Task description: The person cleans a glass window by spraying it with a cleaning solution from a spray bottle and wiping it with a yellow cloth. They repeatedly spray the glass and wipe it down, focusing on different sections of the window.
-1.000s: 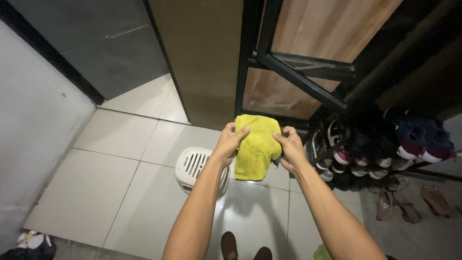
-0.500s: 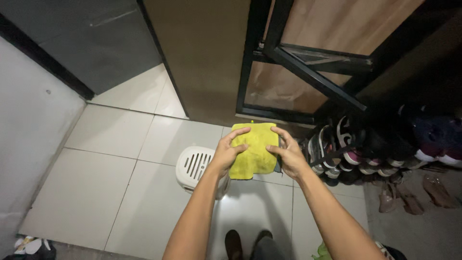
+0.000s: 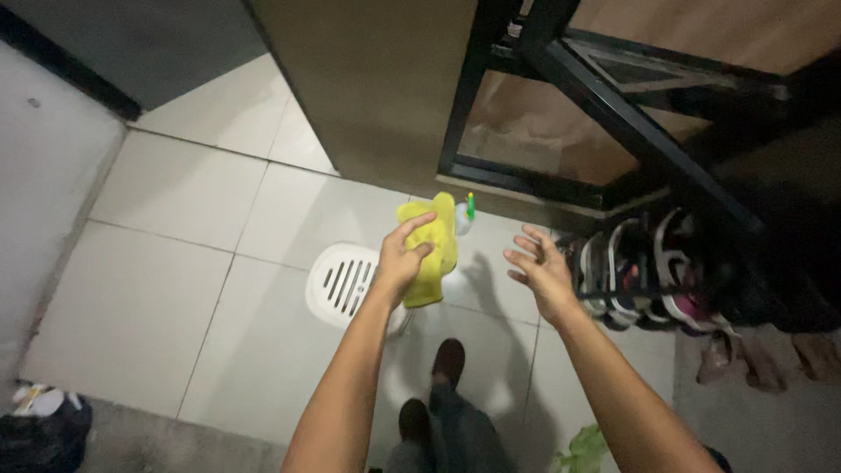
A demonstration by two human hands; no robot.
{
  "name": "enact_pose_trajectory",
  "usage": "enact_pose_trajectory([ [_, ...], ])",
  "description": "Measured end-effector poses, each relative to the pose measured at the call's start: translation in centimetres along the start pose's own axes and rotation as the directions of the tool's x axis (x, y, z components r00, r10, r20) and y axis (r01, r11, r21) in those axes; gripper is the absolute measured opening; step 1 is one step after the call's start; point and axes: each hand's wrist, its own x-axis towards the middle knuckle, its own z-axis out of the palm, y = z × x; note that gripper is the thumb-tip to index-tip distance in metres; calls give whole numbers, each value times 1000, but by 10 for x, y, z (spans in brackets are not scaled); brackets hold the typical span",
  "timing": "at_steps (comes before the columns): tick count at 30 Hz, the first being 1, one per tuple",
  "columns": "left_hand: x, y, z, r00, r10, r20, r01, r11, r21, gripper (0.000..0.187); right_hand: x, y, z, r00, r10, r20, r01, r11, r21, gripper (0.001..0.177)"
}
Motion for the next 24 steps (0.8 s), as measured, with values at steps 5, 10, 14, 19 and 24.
enact_pose_trajectory([
  [5,51,-40,-2,994,-90,-64,88,995,-43,52,63,37,-7,994,86,-60,-92,990,-106,72],
  [10,101,-94,-2,998,18,-54,-20,999,-30,50,109,69,-3,985,144,-93,-164,947,-276,73],
  [14,145,-145,-2,1000,3,-25,-3,1000,-2,51,149,102,-1,988,110,-106,-145,895,-423,76],
  [19,210,-212,-3,999,32,-8,-32,999,44,51,213,157,8,989,29,-143,-98,858,-504,78],
  [24,276,-274,-6,1000,-10,3,9,984,180,51,290,220,19,975,98,-199,-201,775,-599,80],
])
